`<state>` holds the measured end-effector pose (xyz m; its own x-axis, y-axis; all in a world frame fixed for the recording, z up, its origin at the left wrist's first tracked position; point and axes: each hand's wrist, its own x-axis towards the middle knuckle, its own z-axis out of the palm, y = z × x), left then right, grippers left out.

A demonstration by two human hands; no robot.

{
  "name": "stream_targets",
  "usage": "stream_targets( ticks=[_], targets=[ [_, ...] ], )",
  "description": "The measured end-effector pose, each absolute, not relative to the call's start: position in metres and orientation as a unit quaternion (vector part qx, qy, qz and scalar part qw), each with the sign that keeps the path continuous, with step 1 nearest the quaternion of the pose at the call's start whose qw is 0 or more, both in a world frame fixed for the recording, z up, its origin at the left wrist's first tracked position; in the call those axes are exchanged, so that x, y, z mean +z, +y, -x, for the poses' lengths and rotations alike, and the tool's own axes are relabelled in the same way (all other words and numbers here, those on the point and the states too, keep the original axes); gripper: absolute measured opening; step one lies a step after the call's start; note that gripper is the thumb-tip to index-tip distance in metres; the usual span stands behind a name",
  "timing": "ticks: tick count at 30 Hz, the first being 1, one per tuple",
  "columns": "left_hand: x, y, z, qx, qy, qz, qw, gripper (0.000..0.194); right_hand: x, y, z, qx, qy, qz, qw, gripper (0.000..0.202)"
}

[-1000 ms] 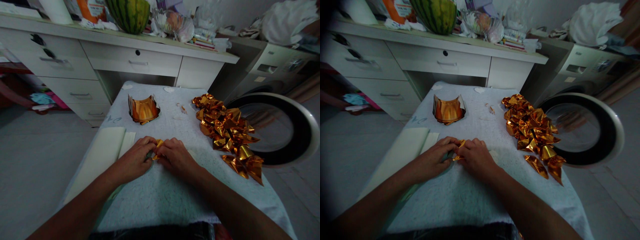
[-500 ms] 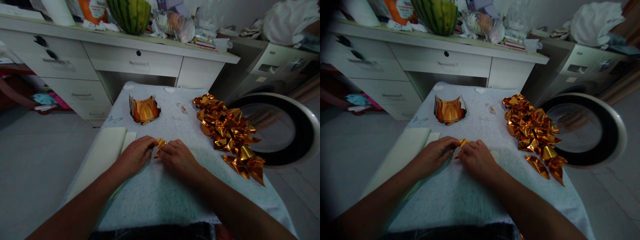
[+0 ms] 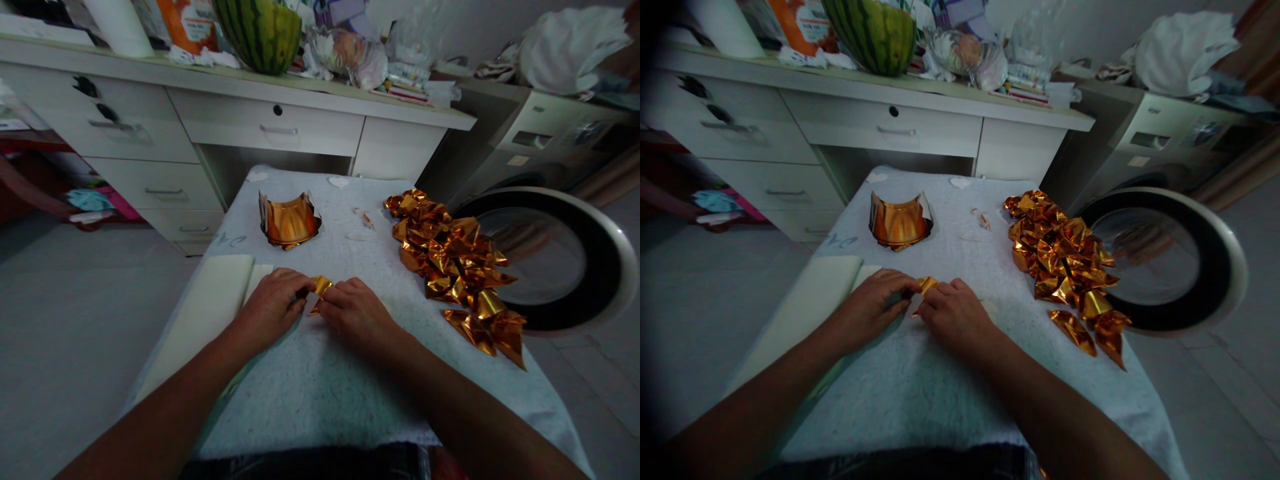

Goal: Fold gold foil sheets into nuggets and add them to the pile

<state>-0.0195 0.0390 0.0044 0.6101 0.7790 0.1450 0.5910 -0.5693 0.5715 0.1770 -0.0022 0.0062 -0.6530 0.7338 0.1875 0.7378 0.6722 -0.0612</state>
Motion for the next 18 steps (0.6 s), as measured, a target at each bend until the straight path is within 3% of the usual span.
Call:
stream_targets(
  ticks=[4,9,18],
  targets=[
    [0.007,0.038,0.019,0.201,0.409,-0.850,0.263,0.024,0.004,-0.002,-0.179,-0.022,-0.907,0.408,0.097,0.014],
    [0.012,0.035,0.019,0.192,0.404,-0.850,0.279,0.004,0.007,-0.001,-0.187,-0.005,-0.893,0.438,0.102,0.011],
    [0.007,0.032,0.016,0.168,0.328,-0.903,0.222,0.014,0.013,0.001,-0.201,0.080,-0.855,0.486,0.163,0.015]
  ],
)
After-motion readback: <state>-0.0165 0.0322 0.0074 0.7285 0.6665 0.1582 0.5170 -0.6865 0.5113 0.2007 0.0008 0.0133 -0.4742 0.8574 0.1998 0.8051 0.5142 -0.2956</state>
